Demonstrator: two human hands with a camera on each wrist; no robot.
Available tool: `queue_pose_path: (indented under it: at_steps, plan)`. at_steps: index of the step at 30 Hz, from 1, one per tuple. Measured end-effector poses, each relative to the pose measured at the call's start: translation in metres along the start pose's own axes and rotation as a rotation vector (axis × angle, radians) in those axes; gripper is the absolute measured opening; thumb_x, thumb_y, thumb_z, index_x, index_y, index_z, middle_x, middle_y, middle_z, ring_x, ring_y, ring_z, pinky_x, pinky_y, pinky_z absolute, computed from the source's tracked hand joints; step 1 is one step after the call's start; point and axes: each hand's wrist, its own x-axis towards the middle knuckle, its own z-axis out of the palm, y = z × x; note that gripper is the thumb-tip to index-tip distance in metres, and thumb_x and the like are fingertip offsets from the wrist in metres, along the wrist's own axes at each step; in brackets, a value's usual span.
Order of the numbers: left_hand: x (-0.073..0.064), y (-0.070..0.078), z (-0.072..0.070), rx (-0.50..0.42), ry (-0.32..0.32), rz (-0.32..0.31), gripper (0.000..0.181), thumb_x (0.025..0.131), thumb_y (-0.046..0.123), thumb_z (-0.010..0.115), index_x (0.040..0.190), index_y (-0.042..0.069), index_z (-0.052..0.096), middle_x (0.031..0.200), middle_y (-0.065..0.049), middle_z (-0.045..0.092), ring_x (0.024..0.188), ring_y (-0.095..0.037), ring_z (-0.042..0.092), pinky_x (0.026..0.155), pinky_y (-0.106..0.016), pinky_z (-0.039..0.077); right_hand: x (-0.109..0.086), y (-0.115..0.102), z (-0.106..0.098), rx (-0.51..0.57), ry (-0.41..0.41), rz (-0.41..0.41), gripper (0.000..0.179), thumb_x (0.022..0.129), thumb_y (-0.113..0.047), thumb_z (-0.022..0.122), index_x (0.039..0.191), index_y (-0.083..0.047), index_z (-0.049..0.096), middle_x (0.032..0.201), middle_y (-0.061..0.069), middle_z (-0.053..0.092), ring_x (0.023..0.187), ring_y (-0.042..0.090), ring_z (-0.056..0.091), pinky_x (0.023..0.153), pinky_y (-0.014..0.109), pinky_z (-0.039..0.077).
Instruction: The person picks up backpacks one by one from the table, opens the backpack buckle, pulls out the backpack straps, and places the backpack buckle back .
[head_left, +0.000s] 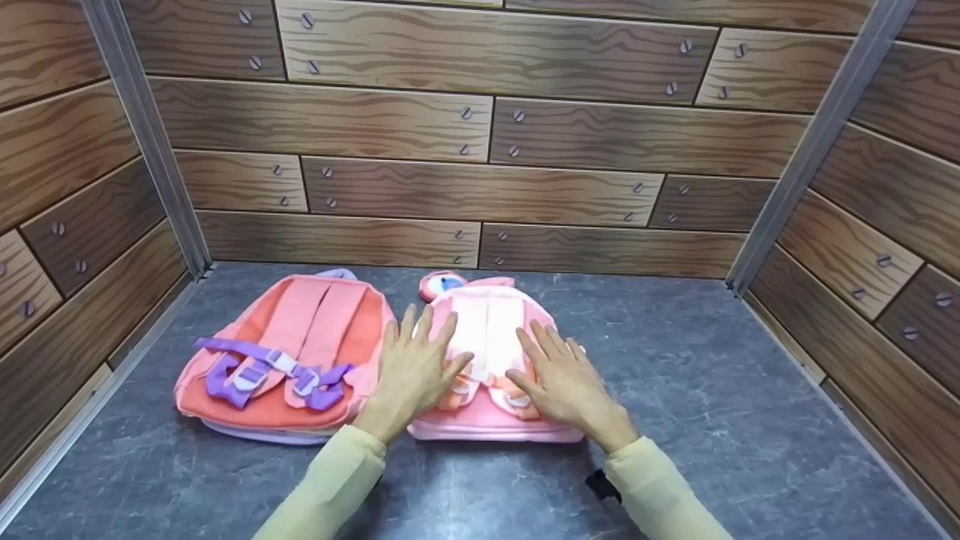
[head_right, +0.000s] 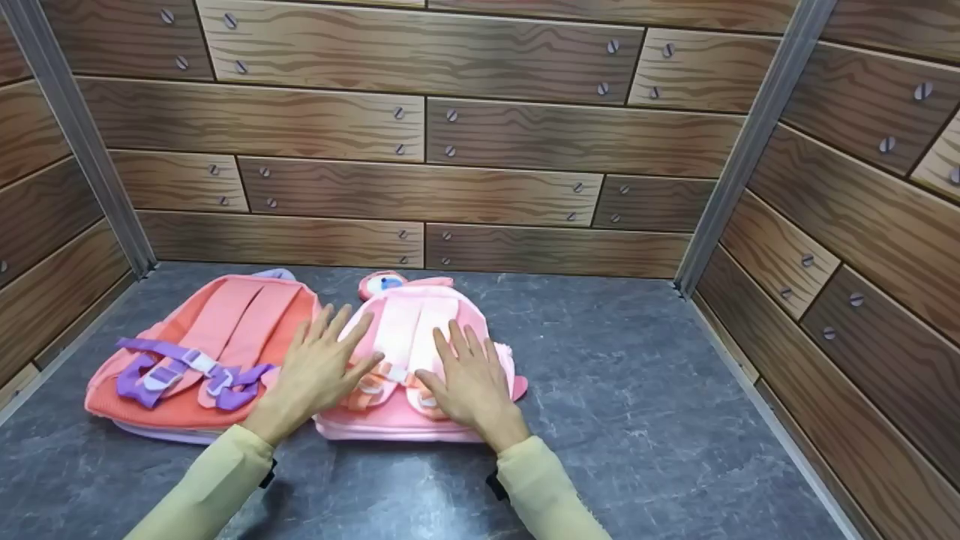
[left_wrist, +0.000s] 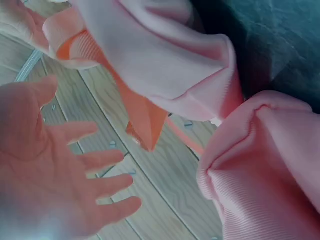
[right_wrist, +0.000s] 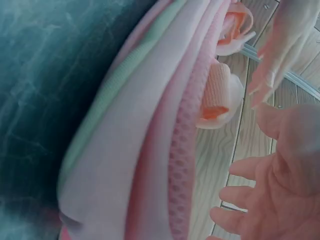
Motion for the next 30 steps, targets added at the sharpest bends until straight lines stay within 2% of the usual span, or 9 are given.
queue_pose_path:
  at_steps: [4,7,10,13,15,17,20,23,30]
  plan:
    - [-0.001,0.002,0.008,0.009,0.121,0.060,0.061,0.106,0.053,0.057,0.151,0.012,0.055,0.145,-0.027,0.056,0.136,-0.047,0.051,0.108,-0.062,0.042,0.001,0.000,0.010,0.052,0.167,-0.032,0.057,0.107,-0.038,0.061,0.148,0.000,0.057,0.152,0.025,0.054,0.143,0.045,0.047,0.117,0.063,0.034]
    - [-0.002,0.004,0.014,-0.025,0.186,0.108,0.052,0.105,0.048,0.061,0.140,0.009,0.063,0.129,-0.023,0.065,0.120,-0.042,0.061,0.095,-0.057,0.052,0.003,0.000,0.019,0.175,0.308,-0.048,0.040,0.101,-0.028,0.071,0.130,0.000,0.071,0.130,0.020,0.071,0.124,0.040,0.065,0.106,0.058,0.048]
    - [-0.003,0.005,0.020,-0.107,0.222,0.149,0.043,0.103,0.041,0.067,0.129,0.007,0.068,0.117,-0.019,0.070,0.107,-0.038,0.066,0.087,-0.054,0.055,0.005,0.000,0.027,0.341,0.357,-0.047,0.026,0.096,-0.017,0.076,0.116,-0.001,0.077,0.111,0.014,0.076,0.104,0.033,0.072,0.093,0.052,0.056]
    - [-0.003,0.006,0.026,-0.213,0.230,0.180,0.036,0.100,0.031,0.073,0.123,0.004,0.072,0.112,-0.018,0.073,0.100,-0.037,0.068,0.084,-0.053,0.055,0.008,0.000,0.034,0.505,0.318,-0.022,0.019,0.095,-0.010,0.075,0.111,-0.001,0.078,0.102,0.011,0.077,0.090,0.025,0.070,0.082,0.041,0.058]
    - [-0.003,0.005,0.029,-0.284,0.215,0.194,0.032,0.097,0.024,0.075,0.120,0.002,0.073,0.110,-0.019,0.073,0.099,-0.037,0.069,0.085,-0.053,0.056,0.010,-0.001,0.038,0.620,0.269,0.015,0.019,0.095,-0.009,0.075,0.112,0.000,0.077,0.101,0.010,0.076,0.087,0.020,0.068,0.078,0.034,0.057]
    - [-0.002,0.004,0.032,-0.355,0.174,0.196,0.030,0.095,0.018,0.077,0.119,-0.001,0.073,0.109,-0.019,0.072,0.100,-0.037,0.069,0.087,-0.052,0.056,0.011,-0.003,0.041,0.732,0.228,0.063,0.020,0.096,-0.008,0.074,0.113,0.002,0.076,0.104,0.011,0.076,0.089,0.019,0.067,0.078,0.028,0.055]
    - [0.002,0.001,0.033,-0.450,0.077,0.180,0.029,0.093,0.013,0.078,0.118,-0.003,0.074,0.108,-0.018,0.071,0.101,-0.035,0.068,0.089,-0.050,0.056,0.014,-0.004,0.045,0.874,0.171,0.126,0.024,0.097,-0.007,0.073,0.118,0.006,0.073,0.108,0.013,0.075,0.090,0.017,0.066,0.074,0.024,0.055]
    - [0.008,0.001,0.033,-0.522,-0.008,0.166,0.030,0.091,0.011,0.079,0.116,-0.005,0.075,0.104,-0.017,0.070,0.098,-0.031,0.066,0.088,-0.048,0.055,0.016,-0.002,0.047,0.958,0.122,0.173,0.027,0.097,-0.004,0.072,0.121,0.009,0.071,0.111,0.017,0.072,0.090,0.015,0.063,0.071,0.021,0.055]
    - [0.017,0.002,0.036,-0.560,-0.090,0.166,0.027,0.085,0.004,0.081,0.110,-0.006,0.077,0.090,-0.010,0.065,0.085,-0.022,0.060,0.076,-0.038,0.052,0.018,0.008,0.046,1.036,0.035,0.249,0.035,0.094,-0.001,0.075,0.126,0.010,0.069,0.118,0.020,0.069,0.097,0.016,0.060,0.080,0.022,0.051]
